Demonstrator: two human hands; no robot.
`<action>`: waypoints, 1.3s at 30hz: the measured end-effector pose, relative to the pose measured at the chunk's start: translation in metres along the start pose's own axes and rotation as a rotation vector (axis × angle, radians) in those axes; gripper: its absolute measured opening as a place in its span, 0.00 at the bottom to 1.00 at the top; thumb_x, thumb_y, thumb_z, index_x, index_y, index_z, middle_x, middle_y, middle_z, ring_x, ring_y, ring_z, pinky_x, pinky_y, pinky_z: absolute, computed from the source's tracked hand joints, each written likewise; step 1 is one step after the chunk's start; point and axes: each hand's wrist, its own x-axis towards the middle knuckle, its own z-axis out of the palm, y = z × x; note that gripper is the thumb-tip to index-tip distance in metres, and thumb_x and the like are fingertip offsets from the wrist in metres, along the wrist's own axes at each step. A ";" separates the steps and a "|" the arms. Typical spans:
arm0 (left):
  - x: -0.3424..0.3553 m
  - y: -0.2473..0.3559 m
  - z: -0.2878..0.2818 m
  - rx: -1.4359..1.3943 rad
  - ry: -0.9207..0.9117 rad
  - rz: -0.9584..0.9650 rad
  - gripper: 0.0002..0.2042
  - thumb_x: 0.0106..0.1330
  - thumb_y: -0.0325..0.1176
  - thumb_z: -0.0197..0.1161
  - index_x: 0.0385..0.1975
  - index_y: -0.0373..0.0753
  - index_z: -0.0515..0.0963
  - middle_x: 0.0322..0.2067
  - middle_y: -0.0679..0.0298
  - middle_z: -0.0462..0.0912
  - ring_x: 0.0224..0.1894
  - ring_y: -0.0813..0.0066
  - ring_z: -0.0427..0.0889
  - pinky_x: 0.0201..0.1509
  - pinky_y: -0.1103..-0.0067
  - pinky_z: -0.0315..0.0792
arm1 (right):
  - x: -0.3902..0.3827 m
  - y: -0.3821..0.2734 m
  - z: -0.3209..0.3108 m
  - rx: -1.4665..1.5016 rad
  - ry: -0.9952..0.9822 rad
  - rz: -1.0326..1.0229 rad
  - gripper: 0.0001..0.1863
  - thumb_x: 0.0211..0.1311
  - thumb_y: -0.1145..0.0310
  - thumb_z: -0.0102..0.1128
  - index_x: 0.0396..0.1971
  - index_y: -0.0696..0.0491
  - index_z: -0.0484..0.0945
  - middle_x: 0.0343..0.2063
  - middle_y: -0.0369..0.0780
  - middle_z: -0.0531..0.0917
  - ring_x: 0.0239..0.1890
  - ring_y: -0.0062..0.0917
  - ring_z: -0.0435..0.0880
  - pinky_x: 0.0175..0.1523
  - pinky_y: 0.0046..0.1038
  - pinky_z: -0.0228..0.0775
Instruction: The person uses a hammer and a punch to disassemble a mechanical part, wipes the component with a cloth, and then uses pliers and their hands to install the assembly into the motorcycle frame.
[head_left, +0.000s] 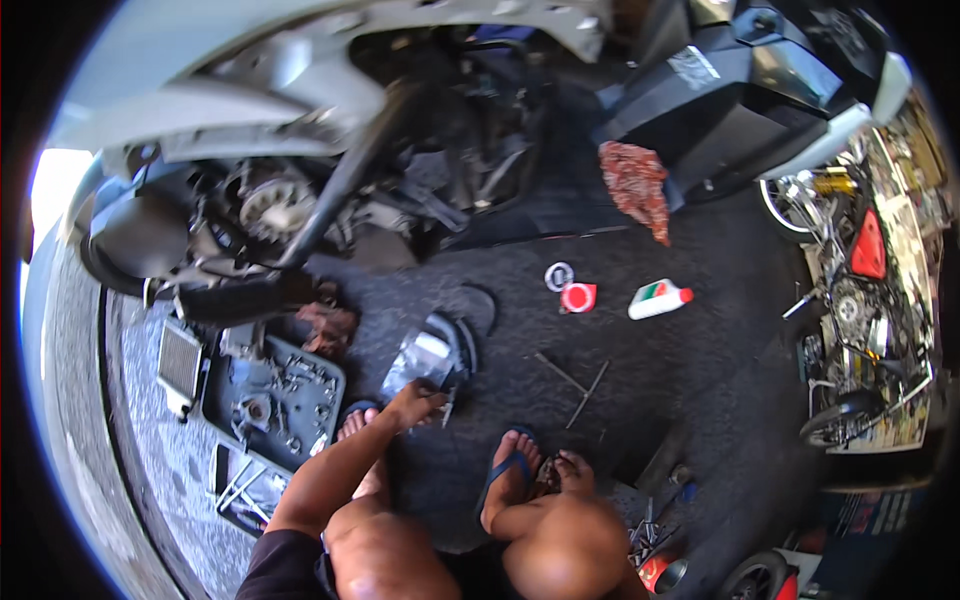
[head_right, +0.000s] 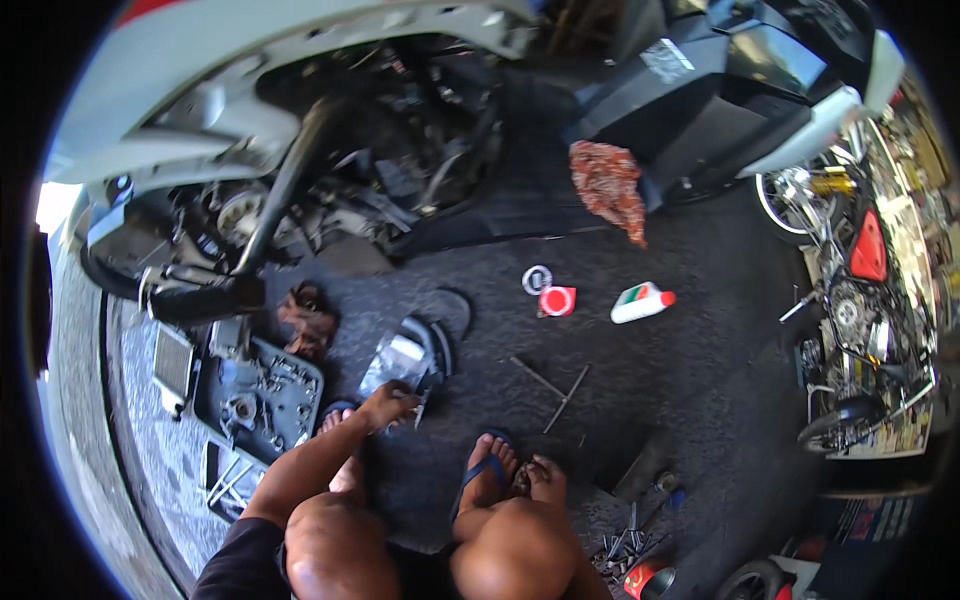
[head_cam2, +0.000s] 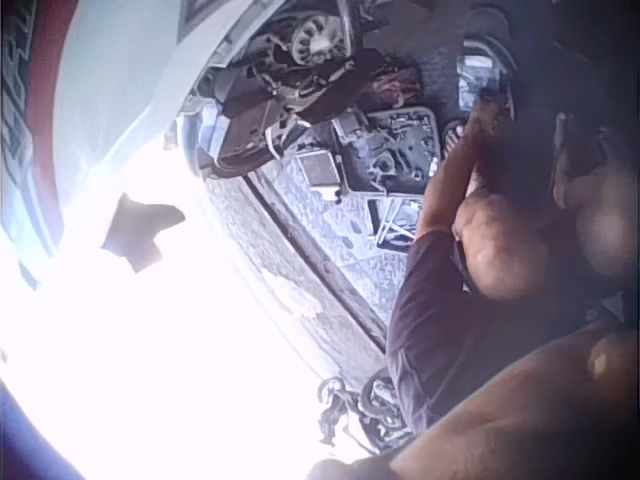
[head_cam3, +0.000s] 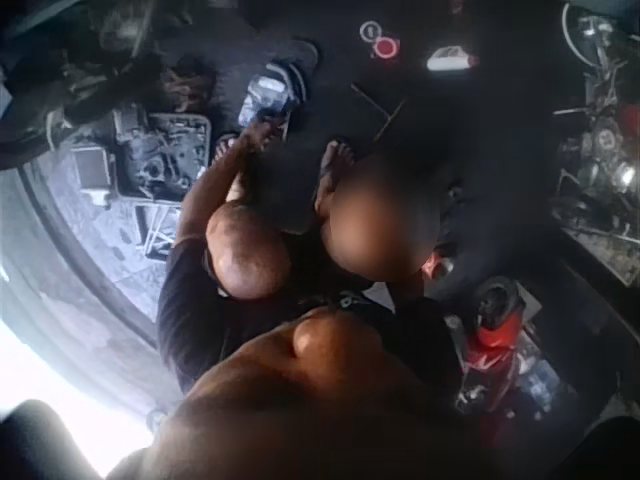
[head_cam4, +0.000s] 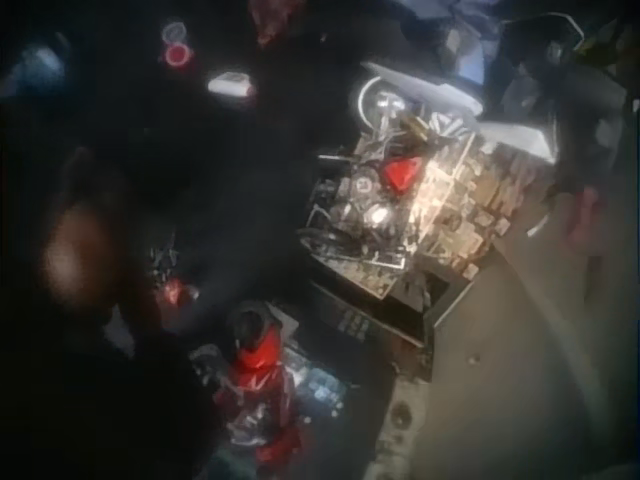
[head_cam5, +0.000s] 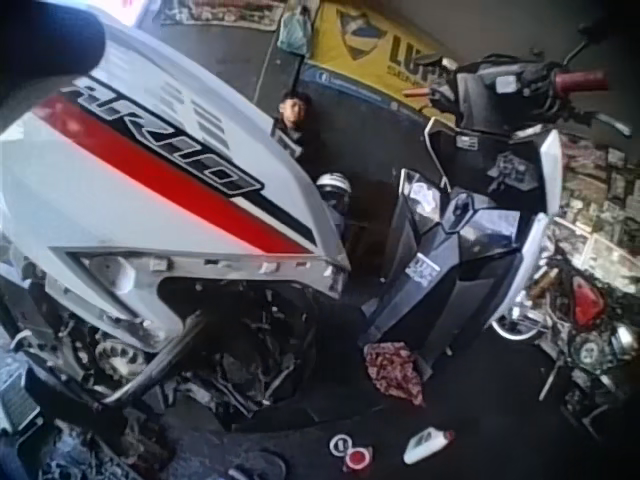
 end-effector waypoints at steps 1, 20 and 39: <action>0.003 -0.001 -0.005 0.053 0.047 0.013 0.24 0.63 0.47 0.64 0.45 0.28 0.78 0.31 0.55 0.86 0.29 0.67 0.85 0.35 0.73 0.79 | 0.009 -0.013 0.001 0.039 0.008 -0.038 0.18 0.69 0.75 0.59 0.57 0.59 0.73 0.35 0.40 0.85 0.31 0.20 0.83 0.34 0.23 0.76; -0.106 -0.009 -0.105 0.450 0.444 0.116 0.16 0.65 0.40 0.58 0.36 0.30 0.81 0.25 0.57 0.84 0.23 0.73 0.83 0.25 0.76 0.76 | -0.135 0.134 -0.075 -0.674 0.304 0.164 0.28 0.62 0.65 0.58 0.62 0.56 0.69 0.35 0.53 0.85 0.36 0.47 0.86 0.42 0.44 0.76; -0.243 -0.098 -0.009 -0.047 0.739 -0.100 0.23 0.75 0.49 0.48 0.39 0.34 0.82 0.28 0.52 0.85 0.33 0.59 0.86 0.40 0.68 0.76 | -0.088 0.077 0.037 -0.894 -0.218 -0.116 0.20 0.60 0.60 0.54 0.44 0.60 0.82 0.36 0.54 0.86 0.41 0.51 0.86 0.45 0.48 0.78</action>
